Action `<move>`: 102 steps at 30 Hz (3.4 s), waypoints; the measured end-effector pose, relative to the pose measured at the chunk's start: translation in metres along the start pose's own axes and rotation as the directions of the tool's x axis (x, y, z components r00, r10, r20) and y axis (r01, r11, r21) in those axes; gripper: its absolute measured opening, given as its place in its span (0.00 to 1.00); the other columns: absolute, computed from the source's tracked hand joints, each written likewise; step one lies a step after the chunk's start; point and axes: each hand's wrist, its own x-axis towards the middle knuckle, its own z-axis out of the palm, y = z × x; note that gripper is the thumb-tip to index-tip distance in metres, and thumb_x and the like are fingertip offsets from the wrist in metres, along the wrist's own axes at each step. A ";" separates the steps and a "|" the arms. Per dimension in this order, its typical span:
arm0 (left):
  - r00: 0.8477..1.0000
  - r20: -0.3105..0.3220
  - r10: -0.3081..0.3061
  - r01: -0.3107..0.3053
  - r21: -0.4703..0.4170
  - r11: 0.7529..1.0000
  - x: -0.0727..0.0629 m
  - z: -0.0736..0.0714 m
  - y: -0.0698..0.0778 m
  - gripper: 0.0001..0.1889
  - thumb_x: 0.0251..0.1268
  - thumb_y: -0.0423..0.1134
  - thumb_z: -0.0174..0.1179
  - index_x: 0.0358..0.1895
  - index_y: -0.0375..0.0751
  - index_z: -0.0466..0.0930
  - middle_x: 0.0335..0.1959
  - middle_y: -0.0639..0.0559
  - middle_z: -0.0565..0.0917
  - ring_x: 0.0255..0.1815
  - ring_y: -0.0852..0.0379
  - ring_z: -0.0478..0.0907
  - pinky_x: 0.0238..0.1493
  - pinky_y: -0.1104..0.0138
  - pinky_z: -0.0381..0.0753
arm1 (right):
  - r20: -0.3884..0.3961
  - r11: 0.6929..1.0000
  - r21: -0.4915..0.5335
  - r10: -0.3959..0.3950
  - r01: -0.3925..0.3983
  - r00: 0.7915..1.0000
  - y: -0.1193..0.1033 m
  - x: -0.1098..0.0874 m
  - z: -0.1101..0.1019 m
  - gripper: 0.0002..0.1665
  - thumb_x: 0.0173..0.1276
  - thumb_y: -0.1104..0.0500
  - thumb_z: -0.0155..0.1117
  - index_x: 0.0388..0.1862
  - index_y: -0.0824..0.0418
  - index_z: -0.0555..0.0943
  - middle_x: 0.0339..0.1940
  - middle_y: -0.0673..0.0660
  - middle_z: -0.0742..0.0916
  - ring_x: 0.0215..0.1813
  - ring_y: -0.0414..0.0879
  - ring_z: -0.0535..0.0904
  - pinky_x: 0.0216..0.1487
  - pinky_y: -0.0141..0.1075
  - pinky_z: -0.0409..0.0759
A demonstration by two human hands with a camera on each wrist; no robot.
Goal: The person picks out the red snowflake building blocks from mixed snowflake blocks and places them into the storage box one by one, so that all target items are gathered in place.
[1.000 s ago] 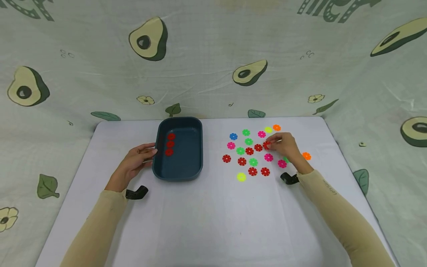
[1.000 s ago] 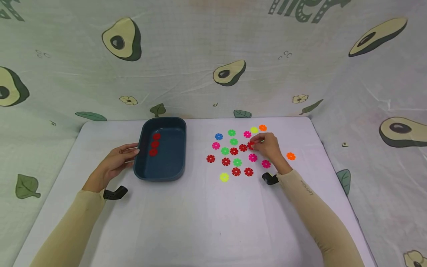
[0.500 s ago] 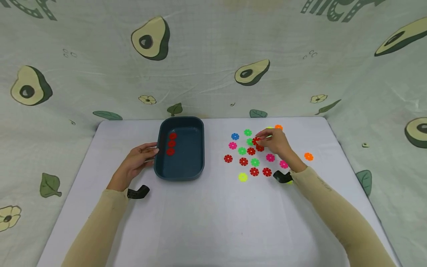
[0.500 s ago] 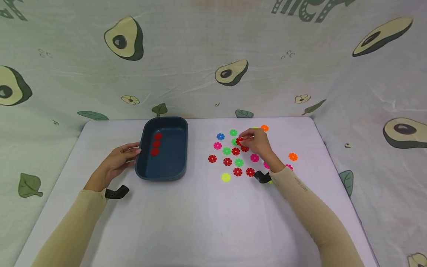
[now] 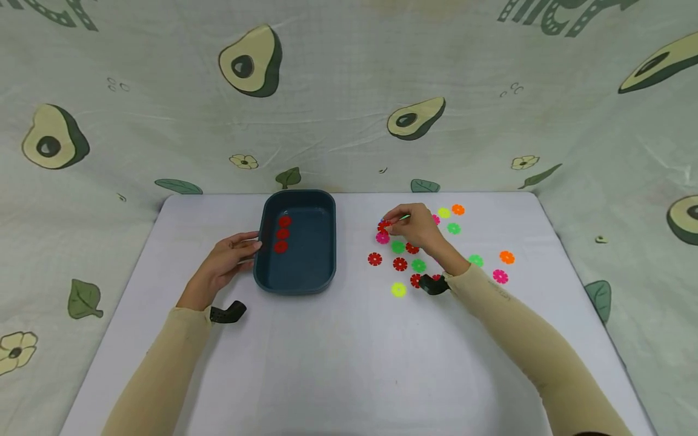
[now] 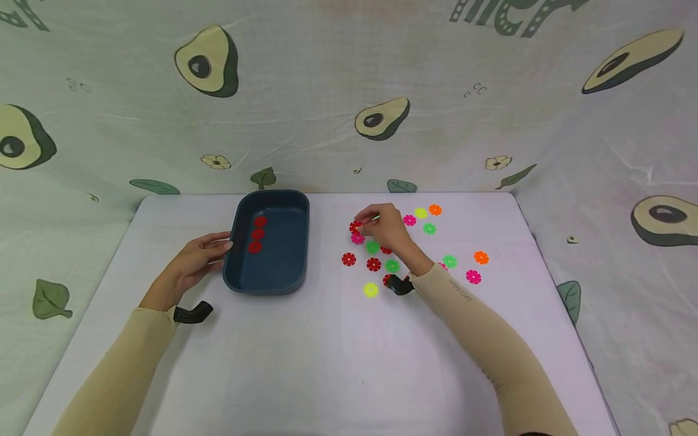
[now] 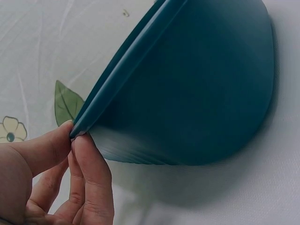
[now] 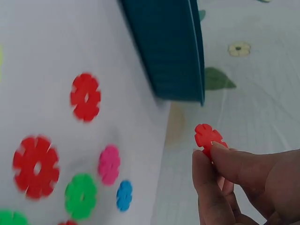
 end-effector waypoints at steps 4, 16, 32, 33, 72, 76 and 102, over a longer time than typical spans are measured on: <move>1.000 -0.002 0.001 -0.001 -0.003 1.000 0.000 0.000 0.000 0.31 0.79 0.39 0.63 0.80 0.38 0.64 0.43 0.65 0.86 0.39 0.65 0.79 0.42 0.72 0.83 | 0.023 0.999 0.017 -0.042 0.042 0.999 -0.014 0.006 0.016 0.11 0.71 0.70 0.71 0.51 0.69 0.88 0.44 0.64 0.88 0.43 0.54 0.86 0.46 0.37 0.86; 1.000 -0.009 0.006 -0.006 0.016 1.000 0.001 0.000 0.000 0.33 0.80 0.39 0.63 0.81 0.37 0.62 0.45 0.65 0.85 0.40 0.65 0.78 0.42 0.73 0.83 | 0.091 0.991 0.034 -0.135 0.132 0.987 -0.052 0.015 0.067 0.10 0.68 0.72 0.72 0.47 0.68 0.90 0.40 0.62 0.88 0.40 0.53 0.85 0.40 0.33 0.82; 1.000 -0.017 0.013 -0.013 0.037 0.999 0.001 0.001 0.002 0.32 0.81 0.38 0.62 0.81 0.37 0.63 0.47 0.65 0.83 0.44 0.66 0.82 0.44 0.73 0.83 | 0.212 0.977 0.029 -0.212 0.211 0.954 -0.090 0.032 0.119 0.09 0.67 0.72 0.75 0.45 0.68 0.90 0.39 0.62 0.91 0.39 0.50 0.86 0.40 0.31 0.82; 1.000 -0.018 0.012 -0.011 0.034 0.999 0.001 0.001 0.002 0.32 0.81 0.38 0.62 0.81 0.37 0.63 0.47 0.65 0.83 0.44 0.66 0.82 0.44 0.73 0.83 | 0.222 0.978 0.029 -0.209 0.207 0.952 -0.092 0.033 0.122 0.09 0.66 0.72 0.75 0.45 0.68 0.90 0.39 0.62 0.91 0.39 0.50 0.86 0.40 0.31 0.81; 1.000 -0.012 0.008 -0.008 -0.009 1.000 0.002 0.002 0.001 0.32 0.81 0.38 0.61 0.82 0.38 0.63 0.49 0.60 0.85 0.44 0.64 0.83 0.44 0.72 0.83 | 0.524 0.979 -0.184 0.018 0.092 0.852 -0.117 0.070 0.189 0.12 0.63 0.74 0.76 0.44 0.67 0.90 0.30 0.52 0.84 0.33 0.41 0.82 0.38 0.29 0.84; 1.000 -0.020 0.005 -0.004 0.010 1.000 0.001 0.001 0.002 0.31 0.81 0.38 0.61 0.81 0.38 0.63 0.50 0.60 0.84 0.44 0.64 0.83 0.44 0.73 0.83 | 0.531 0.984 -0.159 0.021 0.075 0.847 -0.116 0.071 0.189 0.12 0.63 0.76 0.75 0.45 0.69 0.89 0.30 0.53 0.84 0.32 0.42 0.82 0.39 0.31 0.86; 1.000 -0.011 0.001 -0.001 0.022 1.000 0.004 0.008 0.005 0.34 0.81 0.40 0.62 0.83 0.38 0.61 0.47 0.64 0.84 0.45 0.65 0.82 0.47 0.72 0.83 | 0.566 0.996 0.076 -0.086 0.052 0.820 -0.120 0.064 0.137 0.17 0.68 0.82 0.64 0.54 0.76 0.85 0.47 0.71 0.89 0.38 0.50 0.86 0.45 0.38 0.89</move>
